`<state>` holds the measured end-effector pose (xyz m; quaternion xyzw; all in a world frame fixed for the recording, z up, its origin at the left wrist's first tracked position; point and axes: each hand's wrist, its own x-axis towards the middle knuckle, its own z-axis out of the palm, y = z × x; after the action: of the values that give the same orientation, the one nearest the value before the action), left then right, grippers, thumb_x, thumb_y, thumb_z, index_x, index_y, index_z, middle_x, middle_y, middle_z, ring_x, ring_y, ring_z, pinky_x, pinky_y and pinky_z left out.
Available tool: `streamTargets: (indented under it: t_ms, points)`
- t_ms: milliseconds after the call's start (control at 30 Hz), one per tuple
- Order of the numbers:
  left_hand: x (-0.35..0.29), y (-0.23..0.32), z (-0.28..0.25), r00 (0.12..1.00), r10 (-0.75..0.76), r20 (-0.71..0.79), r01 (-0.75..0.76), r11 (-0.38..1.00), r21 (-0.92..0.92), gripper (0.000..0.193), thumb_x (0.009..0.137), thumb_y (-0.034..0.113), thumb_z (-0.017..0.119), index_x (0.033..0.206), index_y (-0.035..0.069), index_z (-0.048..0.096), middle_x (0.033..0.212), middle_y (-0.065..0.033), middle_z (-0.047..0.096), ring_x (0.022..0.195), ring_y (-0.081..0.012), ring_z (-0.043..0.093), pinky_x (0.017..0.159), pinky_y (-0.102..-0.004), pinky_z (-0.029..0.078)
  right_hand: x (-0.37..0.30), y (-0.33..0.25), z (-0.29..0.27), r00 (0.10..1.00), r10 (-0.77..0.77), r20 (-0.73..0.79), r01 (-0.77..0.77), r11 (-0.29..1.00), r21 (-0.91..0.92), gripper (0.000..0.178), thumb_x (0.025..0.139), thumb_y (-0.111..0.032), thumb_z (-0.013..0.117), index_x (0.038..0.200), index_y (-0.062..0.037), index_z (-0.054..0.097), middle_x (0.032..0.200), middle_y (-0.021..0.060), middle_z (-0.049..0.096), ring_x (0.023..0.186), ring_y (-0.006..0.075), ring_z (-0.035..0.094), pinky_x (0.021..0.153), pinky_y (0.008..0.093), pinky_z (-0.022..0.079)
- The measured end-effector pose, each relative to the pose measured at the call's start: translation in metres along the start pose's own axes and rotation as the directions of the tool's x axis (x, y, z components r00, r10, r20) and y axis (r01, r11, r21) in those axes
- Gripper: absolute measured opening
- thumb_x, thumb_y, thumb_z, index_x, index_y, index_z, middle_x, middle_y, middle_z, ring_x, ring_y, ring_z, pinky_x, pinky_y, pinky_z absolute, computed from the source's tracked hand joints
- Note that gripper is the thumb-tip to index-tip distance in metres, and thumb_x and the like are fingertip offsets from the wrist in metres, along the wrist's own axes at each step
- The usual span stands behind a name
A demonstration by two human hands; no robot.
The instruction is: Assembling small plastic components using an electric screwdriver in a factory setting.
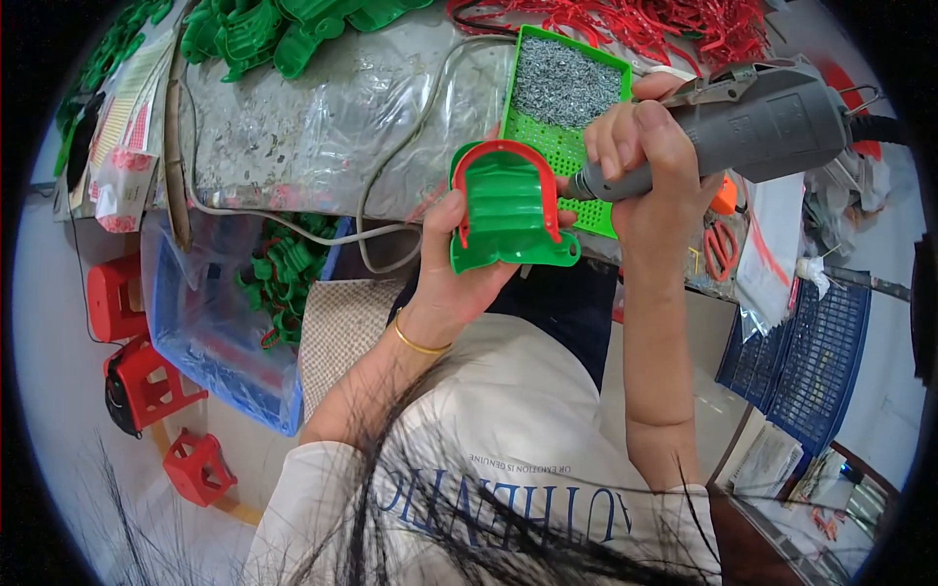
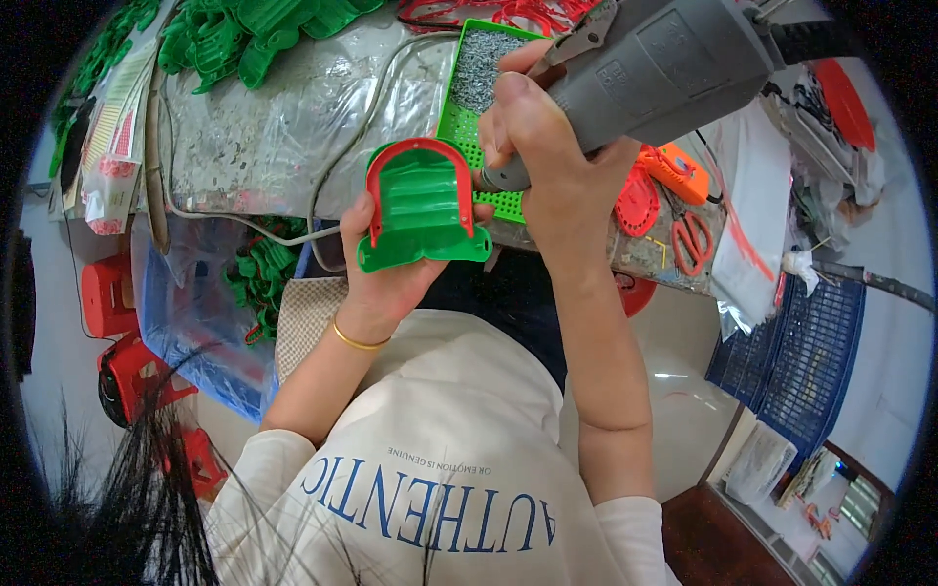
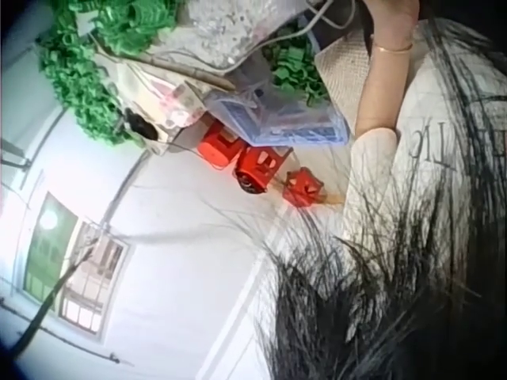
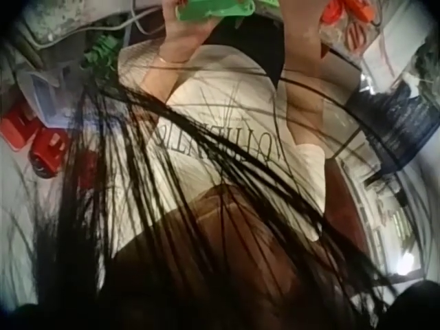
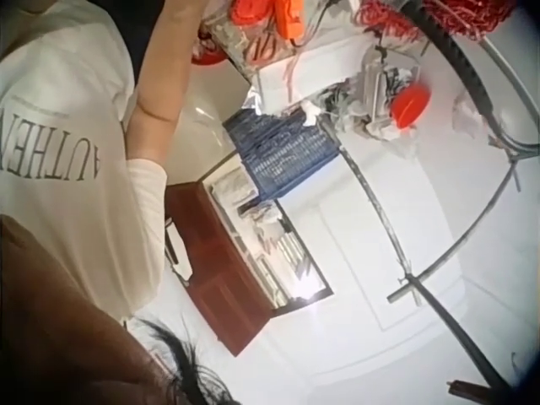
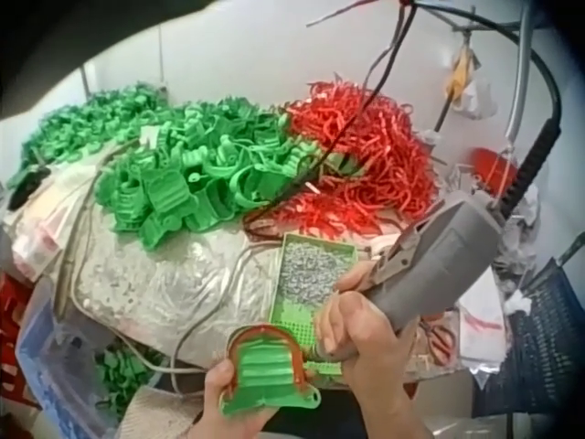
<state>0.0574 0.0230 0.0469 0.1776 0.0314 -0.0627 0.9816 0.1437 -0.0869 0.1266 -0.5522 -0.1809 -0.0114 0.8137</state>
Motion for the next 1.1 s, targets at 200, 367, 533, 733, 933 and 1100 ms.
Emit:
streamTargets:
  t_ms: [200,367,533,733,933,1100]
  points:
    - [0.008,-0.005,-0.003,0.999,-0.041,-0.024,0.040,0.999,-0.013,0.068,0.086,0.052,0.045,0.133,0.004,0.039,0.123,-0.0201,0.053,0.113,-0.0320,0.053,0.094,-0.0443,0.045,0.005,-0.003,-0.005,1.000,-0.003,0.002,0.003,1.000,-0.028,0.019,0.084,-0.011,0.055,0.100,-0.0005,0.053,0.056,0.0009,0.041,0.048,0.0111,0.041,0.053,0.0287,0.036]
    - [0.007,-0.005,-0.004,0.997,-0.039,-0.062,0.037,0.999,-0.034,0.065,0.086,0.050,0.044,0.131,0.003,0.042,0.123,-0.0200,0.053,0.115,-0.0315,0.053,0.095,-0.0443,0.044,0.017,-0.007,-0.018,0.998,-0.068,-0.009,0.067,0.997,-0.043,0.019,0.083,-0.009,0.055,0.099,0.0011,0.052,0.059,0.0013,0.042,0.050,0.0111,0.041,0.055,0.0287,0.037]
    - [-0.003,-0.005,-0.013,0.986,-0.157,0.052,0.165,0.961,-0.224,0.068,0.085,0.049,0.046,0.133,0.003,0.039,0.123,-0.0244,0.052,0.108,-0.0348,0.056,0.092,-0.0457,0.046,0.024,0.021,-0.042,0.990,-0.129,-0.056,0.122,0.987,-0.109,0.017,0.084,-0.005,0.055,0.099,0.0028,0.052,0.062,0.0015,0.044,0.052,0.0105,0.041,0.056,0.0291,0.039]
    - [-0.026,-0.033,-0.021,0.917,-0.380,0.121,0.398,0.890,-0.220,0.076,0.080,0.049,0.059,0.140,0.011,0.030,0.123,-0.0304,0.048,0.103,-0.0413,0.057,0.088,-0.0476,0.049,0.029,0.055,-0.061,0.987,-0.124,-0.103,0.106,0.981,-0.164,0.012,0.085,0.001,0.054,0.097,0.0025,0.051,0.063,0.0011,0.044,0.053,0.0104,0.042,0.053,0.0276,0.040]
    - [-0.028,-0.037,-0.027,0.892,-0.441,0.102,0.453,0.864,-0.218,0.071,0.083,0.049,0.053,0.137,0.007,0.033,0.123,-0.0280,0.049,0.105,-0.0383,0.056,0.091,-0.0471,0.046,0.030,0.068,-0.063,0.989,-0.103,-0.102,0.085,0.981,-0.176,0.010,0.085,0.001,0.055,0.094,0.0017,0.051,0.064,0.0021,0.046,0.052,0.0101,0.043,0.052,0.0282,0.040]
    - [-0.030,-0.040,-0.034,0.906,-0.416,0.078,0.423,0.889,-0.177,0.069,0.088,0.051,0.044,0.135,0.002,0.036,0.124,-0.0277,0.049,0.106,-0.0339,0.056,0.092,-0.0441,0.045,0.029,0.067,-0.058,0.988,-0.108,-0.112,0.084,0.976,-0.202,0.010,0.085,0.001,0.056,0.094,0.0017,0.052,0.064,0.0021,0.046,0.051,0.0103,0.043,0.052,0.0284,0.041]
